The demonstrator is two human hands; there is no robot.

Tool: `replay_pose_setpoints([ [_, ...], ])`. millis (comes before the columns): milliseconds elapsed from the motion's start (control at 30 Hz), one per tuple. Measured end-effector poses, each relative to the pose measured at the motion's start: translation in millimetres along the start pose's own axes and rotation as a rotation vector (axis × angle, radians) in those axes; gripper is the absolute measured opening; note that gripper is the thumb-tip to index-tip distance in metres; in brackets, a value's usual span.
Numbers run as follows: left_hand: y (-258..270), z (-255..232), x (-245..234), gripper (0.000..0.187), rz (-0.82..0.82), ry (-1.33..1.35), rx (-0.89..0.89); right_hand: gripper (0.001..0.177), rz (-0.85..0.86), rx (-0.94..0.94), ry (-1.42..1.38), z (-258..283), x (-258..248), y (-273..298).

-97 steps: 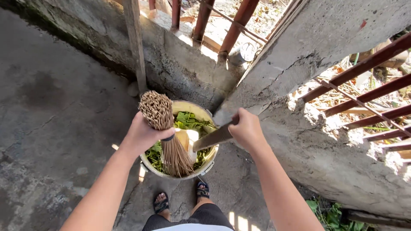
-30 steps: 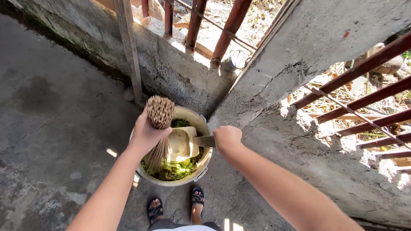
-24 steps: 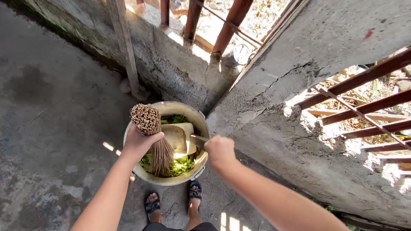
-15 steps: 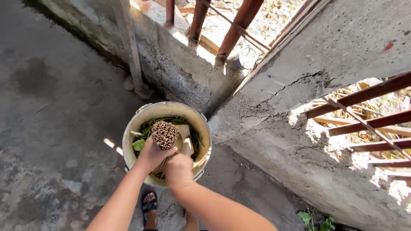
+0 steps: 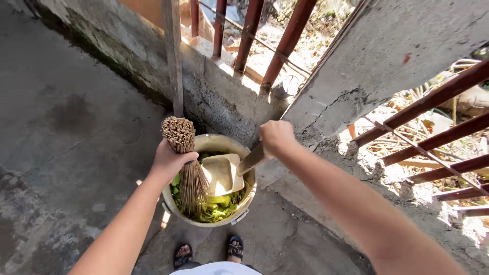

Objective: The recorder uses a broom and dustpan to sweep up leaves and debris from a concrete outdoor area into a bucket.

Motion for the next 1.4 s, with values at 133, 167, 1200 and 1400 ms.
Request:
replay_pose_setpoints([
  [133,-9.7,-29.4,12.3,0.056,0.042,-0.134,0.041,0.031,-0.165,0.030,-0.042,-27.4,-34.5,19.1],
  [167,-9.0,-42.2,16.6,0.056,0.046,-0.108,-0.007,0.041,-0.139,0.005,-0.017,-25.4,-50.5,36.2],
  [1200,-26.9,29.7,22.0,0.061,0.127,-0.052,-0.173,0.008,-0.297,-0.272,-0.010,53.5,97.4,-23.2],
  [1400,-17.5,65.0,0.6,0.049,0.050,-0.057,-0.154,0.020,-0.344,-0.259,-0.068,48.6,129.4,-16.3],
])
Point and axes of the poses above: each hand's wrist, its own y-axis away from the middle knuckle, its own x-axis out of the palm, z = x × y, the point moved 6 cm from there along -y, towards the middle knuckle, and after that the axes turned 4 degrees about z, right-handed, at the moved point
